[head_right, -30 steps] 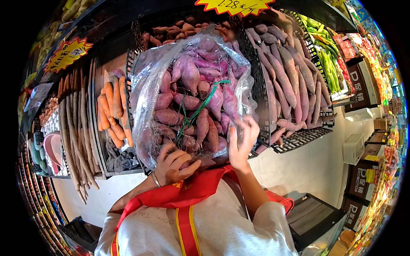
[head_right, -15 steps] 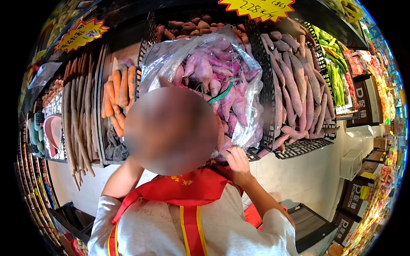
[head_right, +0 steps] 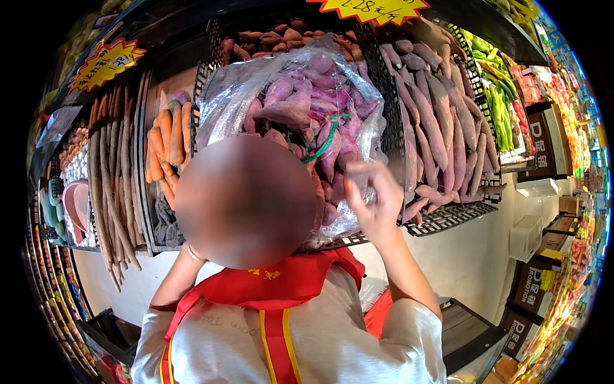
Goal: The person arranges long root vegetables on a supermarket shelf, aligning them vertically. They then move to a different section to unpack a large plastic bag of purple sweet potatoes and spread them into a black crate. Finally, the person picks up a dark cloth and wipes the surface of a metal display counter.
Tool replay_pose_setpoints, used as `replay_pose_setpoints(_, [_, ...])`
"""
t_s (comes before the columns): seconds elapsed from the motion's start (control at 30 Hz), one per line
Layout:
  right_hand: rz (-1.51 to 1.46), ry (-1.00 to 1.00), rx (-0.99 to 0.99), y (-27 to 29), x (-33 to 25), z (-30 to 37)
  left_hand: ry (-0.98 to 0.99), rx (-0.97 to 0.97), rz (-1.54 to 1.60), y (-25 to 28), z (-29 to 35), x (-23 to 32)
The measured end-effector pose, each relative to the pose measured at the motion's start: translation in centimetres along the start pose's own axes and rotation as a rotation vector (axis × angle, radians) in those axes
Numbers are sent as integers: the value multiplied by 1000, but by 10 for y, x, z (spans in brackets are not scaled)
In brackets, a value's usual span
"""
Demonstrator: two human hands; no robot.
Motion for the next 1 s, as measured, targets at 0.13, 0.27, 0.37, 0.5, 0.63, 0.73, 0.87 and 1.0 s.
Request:
replay_pose_setpoints(0.13, [-79,35,-143,-33,-7,-43,-119,-368,-99,-39,46,6])
replay_pose_setpoints(0.27, [8,-256,-22,-7,95,-22,-205,-390,-113,-45,67,1])
replay_pose_setpoints(0.37, [166,-341,31,6,112,40,-207,-165,55,-28,59,8])
replay_pose_setpoints(0.5, [294,-553,-403,-37,89,112,-95,-76,104,-25,46,-4])
replay_pose_setpoints(0.63, [275,-476,-193,-46,79,116,-33,38,222,-22,26,3])
replay_pose_setpoints(0.73, [-449,-725,-3,-52,104,129,-12,41,331,-24,17,10])
replay_pose_setpoints(0.87, [-626,-672,177,-31,82,80,-169,36,357,-3,-19,43])
replay_pose_setpoints(1.0, [-863,-563,344,9,42,15,-119,161,691,28,-57,53])
Point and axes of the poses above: each hand's wrist, its own z-axis away from the middle knuckle, its own y-axis out of the back of the hand, x = y × z, the point moved 10 cm from there along -z, towards the middle knuckle, and after that the axes turned 8 degrees about z, right-handed, at the moved point
